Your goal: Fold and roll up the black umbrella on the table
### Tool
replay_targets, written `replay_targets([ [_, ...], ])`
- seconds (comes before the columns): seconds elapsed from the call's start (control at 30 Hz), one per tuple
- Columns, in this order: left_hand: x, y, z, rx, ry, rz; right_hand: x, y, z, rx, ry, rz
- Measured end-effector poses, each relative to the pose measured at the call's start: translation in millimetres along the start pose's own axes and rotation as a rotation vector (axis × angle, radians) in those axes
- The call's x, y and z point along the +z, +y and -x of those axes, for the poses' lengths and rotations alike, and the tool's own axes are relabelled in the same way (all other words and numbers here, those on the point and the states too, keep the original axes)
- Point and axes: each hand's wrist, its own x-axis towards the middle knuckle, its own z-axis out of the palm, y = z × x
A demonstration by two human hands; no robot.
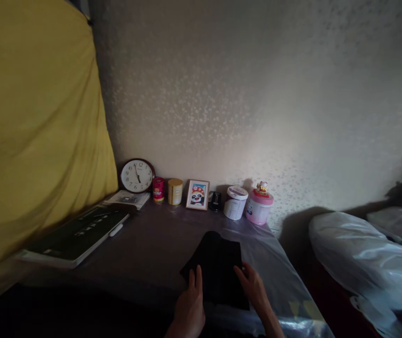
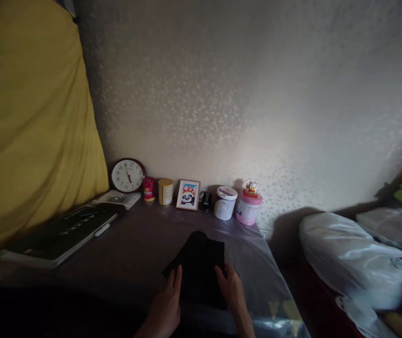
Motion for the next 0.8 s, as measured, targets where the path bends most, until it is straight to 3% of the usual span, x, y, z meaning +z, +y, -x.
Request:
replay_targets([
  [0.13, -2.2, 1, 0, 0.003, -0.018, 0.006, -4, -10, -9, -0.034, 0.003, -0.106],
  [0.27, 0.6, 1, -2, -0.012, -0.020, 0.003, 0, -45, -21, -0.055, -0.082, -0.341],
  [0.5, 4.1, 5, -6, -0.060, -0.012, -0.019, 37, -102, -39, 0.018, -0.159, -0.586],
  [0.67, 0.1, 8, -5, -0.064, -0.044, -0.045, 70, -105, -41, 0.054, -0.222, -0.568],
  [0.8, -4.1, 7, -4, -0.058, -0.037, -0.013, 88, -99, -43, -0.013, -0.269, -0.446],
])
